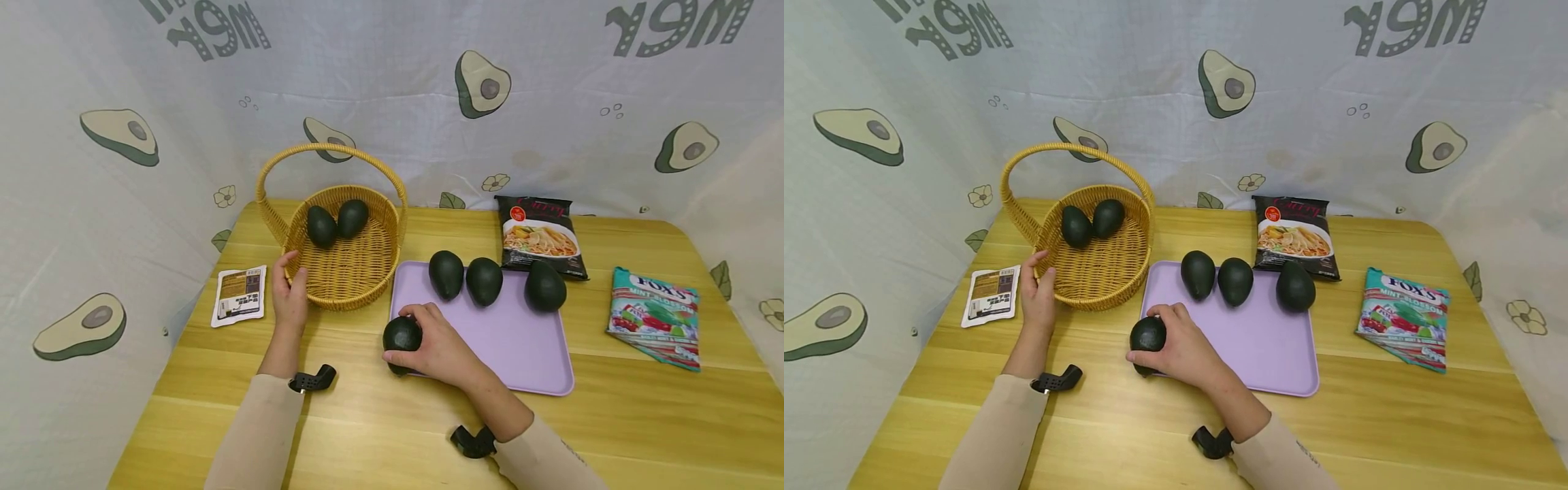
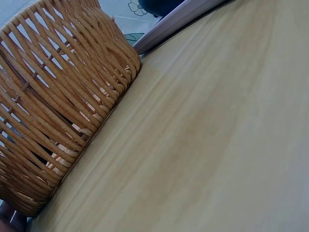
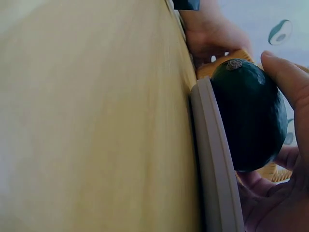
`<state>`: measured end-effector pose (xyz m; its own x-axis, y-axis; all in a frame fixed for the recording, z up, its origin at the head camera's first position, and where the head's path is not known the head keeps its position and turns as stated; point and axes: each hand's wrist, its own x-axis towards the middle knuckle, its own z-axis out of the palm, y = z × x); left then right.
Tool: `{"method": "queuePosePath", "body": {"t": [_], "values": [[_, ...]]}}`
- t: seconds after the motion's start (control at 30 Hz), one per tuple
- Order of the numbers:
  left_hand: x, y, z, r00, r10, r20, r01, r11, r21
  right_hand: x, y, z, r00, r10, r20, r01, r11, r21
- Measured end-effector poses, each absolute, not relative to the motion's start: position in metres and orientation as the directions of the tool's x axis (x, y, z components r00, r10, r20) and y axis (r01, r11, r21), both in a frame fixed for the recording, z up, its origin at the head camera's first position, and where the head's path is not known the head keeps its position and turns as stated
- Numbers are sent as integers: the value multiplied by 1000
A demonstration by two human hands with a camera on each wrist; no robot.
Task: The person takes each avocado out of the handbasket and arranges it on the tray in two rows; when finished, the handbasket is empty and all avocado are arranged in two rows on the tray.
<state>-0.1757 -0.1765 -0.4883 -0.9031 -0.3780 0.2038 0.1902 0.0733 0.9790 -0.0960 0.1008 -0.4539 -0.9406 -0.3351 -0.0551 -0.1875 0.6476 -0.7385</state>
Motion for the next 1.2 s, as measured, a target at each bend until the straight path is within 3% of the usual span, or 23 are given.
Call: {"method": "queuePosePath", "body": {"t": [0.6, 1.2], "values": [[-174, -177, -488, -915, -361, 182, 169, 68, 983, -99, 108, -450, -924, -381, -31, -237, 635, -735], [-174, -176, -486, -912, -367, 183, 173, 59, 983, -103, 116, -444, -915, -397, -77, -191, 592, -783]]}}
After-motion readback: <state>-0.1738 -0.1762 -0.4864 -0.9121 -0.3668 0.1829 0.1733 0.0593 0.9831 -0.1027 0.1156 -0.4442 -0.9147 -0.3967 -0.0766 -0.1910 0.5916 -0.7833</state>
